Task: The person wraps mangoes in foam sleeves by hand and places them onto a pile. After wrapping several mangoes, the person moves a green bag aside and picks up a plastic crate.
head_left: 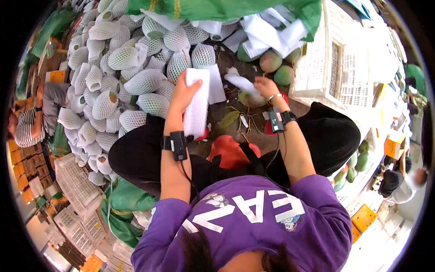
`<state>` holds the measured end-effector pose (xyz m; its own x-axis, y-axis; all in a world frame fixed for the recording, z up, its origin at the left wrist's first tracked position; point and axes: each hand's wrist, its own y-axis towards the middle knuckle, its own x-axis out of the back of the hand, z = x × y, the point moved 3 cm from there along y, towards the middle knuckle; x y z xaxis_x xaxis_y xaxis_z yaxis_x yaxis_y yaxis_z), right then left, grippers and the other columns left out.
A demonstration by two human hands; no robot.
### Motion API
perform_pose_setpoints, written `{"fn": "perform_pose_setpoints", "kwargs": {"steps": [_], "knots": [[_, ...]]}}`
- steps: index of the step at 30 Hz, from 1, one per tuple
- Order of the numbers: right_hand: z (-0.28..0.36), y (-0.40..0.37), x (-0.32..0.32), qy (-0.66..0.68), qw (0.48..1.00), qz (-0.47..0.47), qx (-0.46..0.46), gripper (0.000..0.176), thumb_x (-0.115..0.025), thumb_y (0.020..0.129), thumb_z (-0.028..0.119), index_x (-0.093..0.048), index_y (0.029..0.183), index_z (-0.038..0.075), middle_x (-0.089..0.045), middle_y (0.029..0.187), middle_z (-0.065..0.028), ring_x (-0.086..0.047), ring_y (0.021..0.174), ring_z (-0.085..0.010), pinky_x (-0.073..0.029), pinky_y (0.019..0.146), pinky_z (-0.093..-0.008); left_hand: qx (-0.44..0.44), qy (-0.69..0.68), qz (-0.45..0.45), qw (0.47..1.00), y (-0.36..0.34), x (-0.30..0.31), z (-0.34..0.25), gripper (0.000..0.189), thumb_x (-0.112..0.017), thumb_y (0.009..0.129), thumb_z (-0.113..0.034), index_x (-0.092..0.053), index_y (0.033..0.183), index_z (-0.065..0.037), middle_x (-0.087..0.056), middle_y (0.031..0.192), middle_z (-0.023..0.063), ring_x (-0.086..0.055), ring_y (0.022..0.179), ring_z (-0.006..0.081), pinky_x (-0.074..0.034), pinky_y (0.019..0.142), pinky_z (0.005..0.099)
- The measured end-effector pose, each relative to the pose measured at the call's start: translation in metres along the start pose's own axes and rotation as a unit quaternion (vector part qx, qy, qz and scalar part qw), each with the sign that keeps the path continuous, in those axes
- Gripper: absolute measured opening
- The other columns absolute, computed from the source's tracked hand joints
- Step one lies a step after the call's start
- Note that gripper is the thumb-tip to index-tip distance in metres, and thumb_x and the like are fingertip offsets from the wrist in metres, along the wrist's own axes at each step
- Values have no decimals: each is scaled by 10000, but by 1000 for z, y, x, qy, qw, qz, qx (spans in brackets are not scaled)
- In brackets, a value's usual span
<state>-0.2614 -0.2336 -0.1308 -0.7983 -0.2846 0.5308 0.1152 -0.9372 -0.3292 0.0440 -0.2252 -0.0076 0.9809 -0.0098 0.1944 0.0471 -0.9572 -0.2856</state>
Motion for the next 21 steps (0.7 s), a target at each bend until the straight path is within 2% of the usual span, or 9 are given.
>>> {"fn": "perform_pose_setpoints", "kwargs": {"steps": [3, 5, 6, 9, 12, 13, 15, 17, 21], "knots": [[113, -42, 26, 367, 927, 78, -11, 626, -622, 724, 181, -310, 1262, 114, -521, 1064, -135, -537, 813, -149, -454, 697, -265, -103, 64, 82, 989, -48, -37, -28, 587, -625, 685, -120, -355, 1205, -72, -507, 1087, 166, -505, 987, 257, -398, 815, 319], [138, -76, 13, 303, 938, 166, 0, 804, -651, 692, 113, -147, 1317, 149, -453, 1142, -183, -514, 881, -176, -462, 690, -290, -156, 163, 169, 959, -72, -54, -29, 567, -623, 673, -100, -377, 1184, -93, -495, 1098, 172, -488, 1015, 269, -383, 836, 326], [141, -94, 3, 265, 946, 172, 80, 896, -674, 658, 64, -87, 1325, 176, -440, 1143, -210, -506, 899, -185, -468, 670, -290, -91, 162, 221, 957, -79, -60, -23, 494, -617, 674, -93, -421, 1127, -88, -502, 1082, 163, -486, 1018, 275, -377, 841, 331], [107, -137, -14, 243, 969, 28, 16, 695, -705, 601, 144, -345, 1177, 1, -543, 1013, -146, -547, 902, -223, -454, 735, -295, -15, 152, 210, 966, -98, -71, -12, 387, -603, 689, -99, -458, 1047, -75, -550, 969, 132, -540, 902, 253, -412, 760, 329], [95, -160, -24, 188, 976, 110, -10, 436, -711, 598, 183, -521, 929, -28, -592, 792, -105, -576, 710, -178, -470, 655, -289, -118, 163, 239, 950, -105, -90, -20, 288, -583, 708, -82, -487, 978, -55, -548, 858, 61, -514, 803, 145, -414, 715, 286], [108, -170, -24, 304, 924, 209, -102, 429, -700, 625, 211, -536, 932, -40, -598, 771, -100, -572, 681, -164, -470, 615, -282, -116, 167, 246, 948, -105, -92, -16, 288, -583, 708, -82, -487, 978, -55, -548, 858, 61, -514, 803, 145, -414, 715, 286], [95, -167, -39, 308, 884, 342, -87, 352, -661, 685, 161, -516, 957, -10, -579, 795, -70, -565, 625, -165, -476, 555, -283, -84, 151, 288, 942, -101, -99, -4, 211, -585, 712, -88, -517, 904, -36, -559, 794, 61, -504, 748, 126, -414, 694, 276], [86, -157, -53, 291, 894, 332, -80, 309, -649, 697, 179, -538, 926, 4, -585, 783, -73, -570, 629, -172, -475, 550, -286, -94, 138, 294, 941, -95, -104, 10, 215, -599, 706, -144, -537, 868, -18, -572, 760, 136, -558, 705, 217, -427, 658, 297], [78, -125, -45, 166, 949, 267, -38, 277, -609, 732, 245, -593, 861, 0, -610, 790, -65, -541, 709, -132, -435, 681, -271, 99, 169, 400, 895, -85, -92, 38, 359, -614, 741, -318, -577, 896, 3, -593, 801, 32, -522, 727, 92, -423, 642, 267]]}}
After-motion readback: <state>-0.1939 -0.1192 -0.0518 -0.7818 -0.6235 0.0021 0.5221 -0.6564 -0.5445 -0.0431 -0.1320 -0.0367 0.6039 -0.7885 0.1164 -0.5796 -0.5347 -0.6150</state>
